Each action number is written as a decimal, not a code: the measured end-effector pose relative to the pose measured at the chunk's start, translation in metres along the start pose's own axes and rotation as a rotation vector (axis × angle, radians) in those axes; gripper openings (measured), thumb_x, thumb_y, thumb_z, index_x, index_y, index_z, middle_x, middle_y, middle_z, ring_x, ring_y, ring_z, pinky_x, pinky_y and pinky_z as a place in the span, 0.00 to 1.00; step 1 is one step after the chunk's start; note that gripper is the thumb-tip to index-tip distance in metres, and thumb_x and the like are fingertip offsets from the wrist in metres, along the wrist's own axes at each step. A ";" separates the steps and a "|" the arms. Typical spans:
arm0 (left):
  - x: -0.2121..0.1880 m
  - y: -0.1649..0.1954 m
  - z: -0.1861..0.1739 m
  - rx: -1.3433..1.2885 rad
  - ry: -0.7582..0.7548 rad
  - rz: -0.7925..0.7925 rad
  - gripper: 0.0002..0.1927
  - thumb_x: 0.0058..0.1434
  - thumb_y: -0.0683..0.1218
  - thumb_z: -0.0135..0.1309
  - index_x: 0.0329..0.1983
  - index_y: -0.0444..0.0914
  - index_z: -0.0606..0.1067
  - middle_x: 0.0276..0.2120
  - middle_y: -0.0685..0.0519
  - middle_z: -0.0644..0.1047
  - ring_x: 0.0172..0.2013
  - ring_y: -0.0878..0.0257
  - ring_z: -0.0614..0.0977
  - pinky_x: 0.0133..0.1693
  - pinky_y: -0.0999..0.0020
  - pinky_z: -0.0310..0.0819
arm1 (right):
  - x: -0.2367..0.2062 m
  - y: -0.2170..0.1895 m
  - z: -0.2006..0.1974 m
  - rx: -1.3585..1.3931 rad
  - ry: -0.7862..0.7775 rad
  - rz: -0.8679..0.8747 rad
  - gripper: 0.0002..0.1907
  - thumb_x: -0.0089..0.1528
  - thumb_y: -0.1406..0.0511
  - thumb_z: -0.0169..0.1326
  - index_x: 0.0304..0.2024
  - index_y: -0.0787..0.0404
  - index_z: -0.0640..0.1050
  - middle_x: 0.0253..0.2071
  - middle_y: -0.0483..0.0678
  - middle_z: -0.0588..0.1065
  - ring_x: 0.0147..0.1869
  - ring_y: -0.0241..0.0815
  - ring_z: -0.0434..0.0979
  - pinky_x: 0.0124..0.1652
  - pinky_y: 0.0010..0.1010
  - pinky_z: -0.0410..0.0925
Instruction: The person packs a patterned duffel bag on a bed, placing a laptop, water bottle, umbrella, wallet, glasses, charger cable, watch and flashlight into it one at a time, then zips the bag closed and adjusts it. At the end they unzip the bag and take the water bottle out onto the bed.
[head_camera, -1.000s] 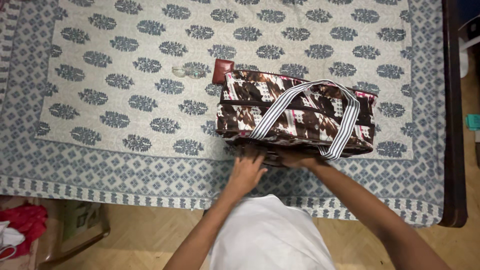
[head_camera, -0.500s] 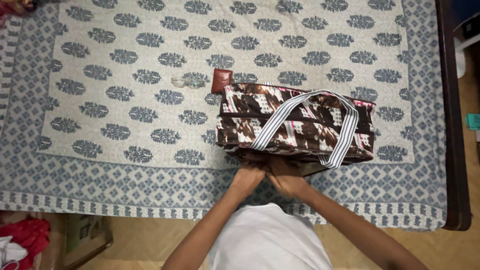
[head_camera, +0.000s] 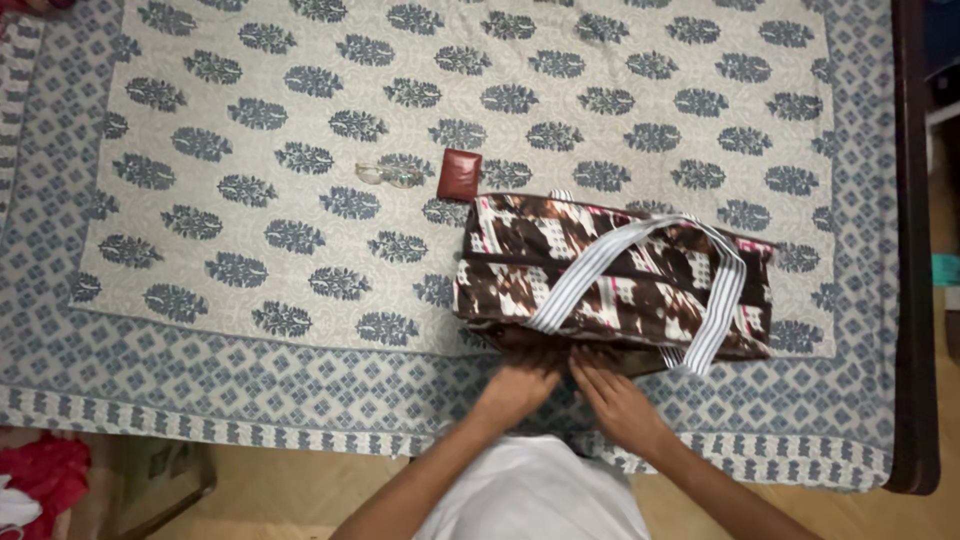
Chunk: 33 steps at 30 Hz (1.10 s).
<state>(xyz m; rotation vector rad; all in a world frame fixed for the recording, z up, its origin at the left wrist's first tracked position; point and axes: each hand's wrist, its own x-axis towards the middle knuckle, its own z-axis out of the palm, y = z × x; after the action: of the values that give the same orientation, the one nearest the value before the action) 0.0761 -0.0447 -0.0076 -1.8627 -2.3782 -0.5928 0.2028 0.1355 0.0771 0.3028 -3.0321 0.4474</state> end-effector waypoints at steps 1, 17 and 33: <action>-0.002 0.002 0.003 -0.049 -0.101 -0.021 0.21 0.59 0.45 0.50 0.55 0.35 0.76 0.57 0.43 0.76 0.58 0.49 0.76 0.54 0.55 0.75 | 0.008 -0.006 -0.016 0.073 0.058 -0.018 0.30 0.61 0.69 0.54 0.66 0.73 0.67 0.64 0.62 0.70 0.67 0.59 0.69 0.64 0.48 0.63; 0.004 0.022 0.007 -0.328 0.012 -0.151 0.18 0.60 0.43 0.51 0.52 0.35 0.80 0.48 0.46 0.79 0.51 0.51 0.80 0.52 0.57 0.77 | 0.426 0.142 0.003 0.128 -0.484 0.204 0.51 0.56 0.53 0.65 0.75 0.56 0.54 0.69 0.70 0.61 0.55 0.73 0.75 0.51 0.55 0.72; -0.001 0.011 0.015 -0.445 -0.044 -0.179 0.10 0.63 0.43 0.53 0.46 0.38 0.80 0.42 0.44 0.80 0.45 0.48 0.82 0.47 0.53 0.77 | 0.448 0.125 0.040 -0.349 -0.745 0.076 0.31 0.67 0.57 0.51 0.71 0.39 0.59 0.70 0.73 0.56 0.50 0.73 0.79 0.37 0.52 0.76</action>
<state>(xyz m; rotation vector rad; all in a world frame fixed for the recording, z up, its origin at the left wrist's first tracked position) 0.0891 -0.0383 -0.0186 -1.8275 -2.6258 -1.1958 -0.2618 0.1583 0.0438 0.4025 -3.7546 -0.2732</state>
